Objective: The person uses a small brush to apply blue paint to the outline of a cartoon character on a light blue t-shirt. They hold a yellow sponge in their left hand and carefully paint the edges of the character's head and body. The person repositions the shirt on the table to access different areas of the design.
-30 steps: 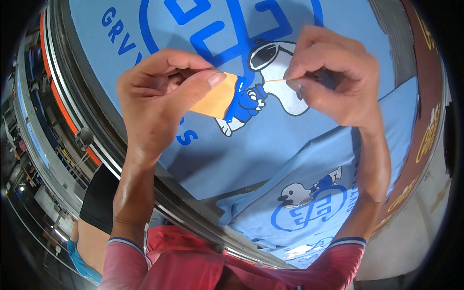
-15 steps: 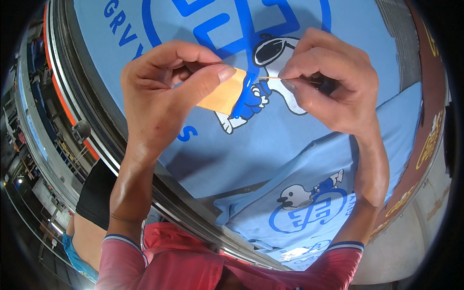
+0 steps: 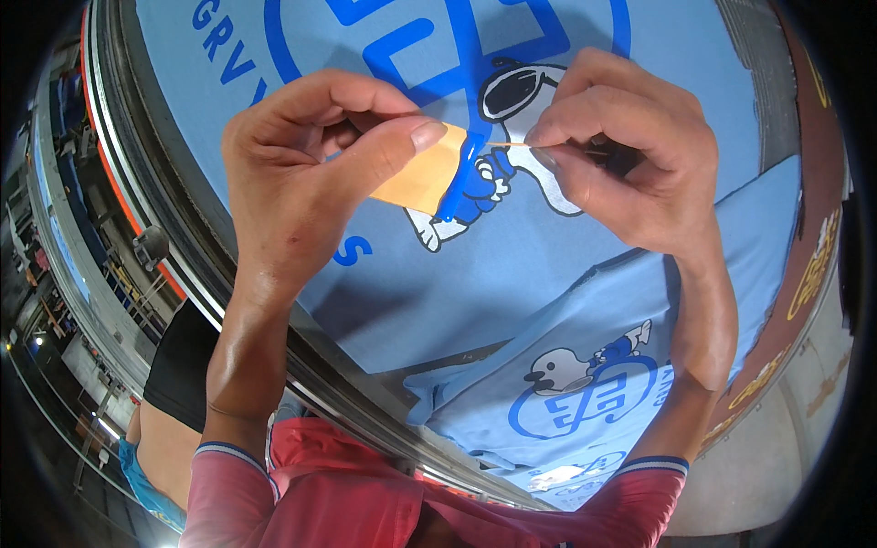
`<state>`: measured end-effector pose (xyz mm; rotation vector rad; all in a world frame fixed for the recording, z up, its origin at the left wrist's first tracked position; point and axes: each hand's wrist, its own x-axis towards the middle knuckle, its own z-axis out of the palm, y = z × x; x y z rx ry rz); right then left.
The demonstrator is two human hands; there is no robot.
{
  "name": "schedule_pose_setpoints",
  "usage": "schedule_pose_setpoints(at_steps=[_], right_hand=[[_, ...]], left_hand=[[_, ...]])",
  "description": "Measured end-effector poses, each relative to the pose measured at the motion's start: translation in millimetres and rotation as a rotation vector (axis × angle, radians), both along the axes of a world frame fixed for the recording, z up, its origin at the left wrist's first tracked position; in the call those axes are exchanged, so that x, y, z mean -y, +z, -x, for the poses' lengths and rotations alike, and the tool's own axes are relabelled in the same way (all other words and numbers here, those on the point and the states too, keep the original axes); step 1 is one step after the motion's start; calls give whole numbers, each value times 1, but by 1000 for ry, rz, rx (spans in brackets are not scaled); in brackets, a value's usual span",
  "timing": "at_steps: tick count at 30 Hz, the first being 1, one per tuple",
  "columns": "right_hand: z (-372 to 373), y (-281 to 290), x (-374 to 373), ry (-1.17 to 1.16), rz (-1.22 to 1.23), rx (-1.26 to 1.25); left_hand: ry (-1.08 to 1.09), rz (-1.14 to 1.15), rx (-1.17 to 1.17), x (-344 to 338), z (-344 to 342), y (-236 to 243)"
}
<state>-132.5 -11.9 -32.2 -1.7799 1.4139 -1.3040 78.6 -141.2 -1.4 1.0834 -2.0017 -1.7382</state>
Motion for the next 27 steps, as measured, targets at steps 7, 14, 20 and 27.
schedule_pose_setpoints(at_steps=[7,14,20,27], right_hand=[[7,5,-1,24,-28,72],[25,14,5,67,-19,11],[13,5,4,55,-28,-241],[10,10,5,43,-29,-259]], left_hand=[[43,-51,-49,-1,0,-2],[172,-172,-243,19,-8,-4],[161,-190,-259,24,-16,-6],[174,-137,-212,22,-15,-5]])
